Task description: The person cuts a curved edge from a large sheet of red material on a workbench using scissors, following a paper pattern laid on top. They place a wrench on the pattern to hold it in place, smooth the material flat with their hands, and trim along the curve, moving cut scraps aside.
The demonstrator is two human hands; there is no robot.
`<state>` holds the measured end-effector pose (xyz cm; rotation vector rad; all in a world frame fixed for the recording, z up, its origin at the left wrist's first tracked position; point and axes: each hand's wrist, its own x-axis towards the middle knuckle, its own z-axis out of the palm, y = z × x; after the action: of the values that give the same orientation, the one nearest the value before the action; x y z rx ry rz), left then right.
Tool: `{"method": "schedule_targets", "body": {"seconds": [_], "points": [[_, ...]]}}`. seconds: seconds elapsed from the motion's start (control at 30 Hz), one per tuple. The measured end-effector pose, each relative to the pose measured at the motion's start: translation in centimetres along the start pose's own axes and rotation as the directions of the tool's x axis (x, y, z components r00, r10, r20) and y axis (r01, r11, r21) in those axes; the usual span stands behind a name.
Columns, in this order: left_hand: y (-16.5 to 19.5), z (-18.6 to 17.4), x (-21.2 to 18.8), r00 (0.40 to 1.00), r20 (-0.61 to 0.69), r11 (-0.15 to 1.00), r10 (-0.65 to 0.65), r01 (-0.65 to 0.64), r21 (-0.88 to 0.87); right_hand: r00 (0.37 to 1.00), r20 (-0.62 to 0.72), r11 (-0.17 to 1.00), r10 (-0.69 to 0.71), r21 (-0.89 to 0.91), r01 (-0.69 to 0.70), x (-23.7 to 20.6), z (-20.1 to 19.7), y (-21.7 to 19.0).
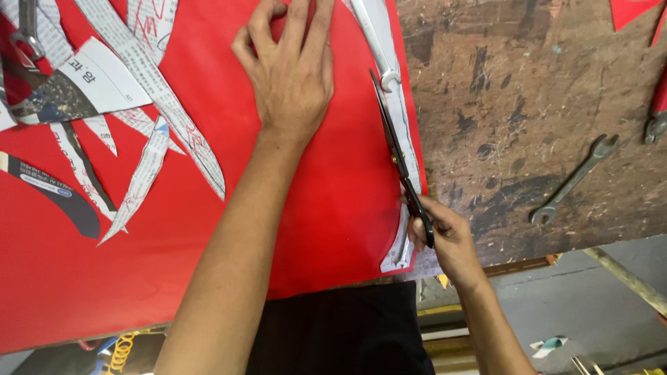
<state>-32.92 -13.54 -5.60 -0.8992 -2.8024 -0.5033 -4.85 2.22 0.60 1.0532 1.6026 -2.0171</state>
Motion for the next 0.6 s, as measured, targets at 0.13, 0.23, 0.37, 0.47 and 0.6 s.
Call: {"method": "schedule_targets", "body": {"seconds": [0.13, 0.23, 0.37, 0.47, 0.6], "points": [[0.1, 0.0, 0.1, 1.0, -0.019, 1.0, -0.011, 0.01, -0.029, 1.0, 0.007, 1.0, -0.009, 0.006, 0.009, 0.5, -0.2, -0.5], [0.1, 0.0, 0.2, 1.0, 0.003, 1.0, -0.003, 0.003, 0.008, 0.998, 0.025, 0.998, -0.057, -0.003, 0.057, 1.1, -0.5, -0.6], [0.0, 0.0, 0.2, 1.0, -0.002, 1.0, -0.011, 0.011, -0.022, 1.0, 0.015, 1.0, -0.019, -0.007, 0.019, 1.2, -0.7, -1.0], [-0.2, -0.2, 0.4, 0.999, 0.037, 1.0, -0.011, 0.012, -0.026, 1.0, -0.006, 0.999, -0.004, -0.041, 0.004, 1.6, -0.9, -1.4], [-0.6, -0.6, 0.7, 0.996, 0.088, 0.999, 0.013, -0.01, -0.038, 1.0, 0.011, 0.996, -0.017, -0.091, 0.018, 2.5, -1.4, -2.2]]}}
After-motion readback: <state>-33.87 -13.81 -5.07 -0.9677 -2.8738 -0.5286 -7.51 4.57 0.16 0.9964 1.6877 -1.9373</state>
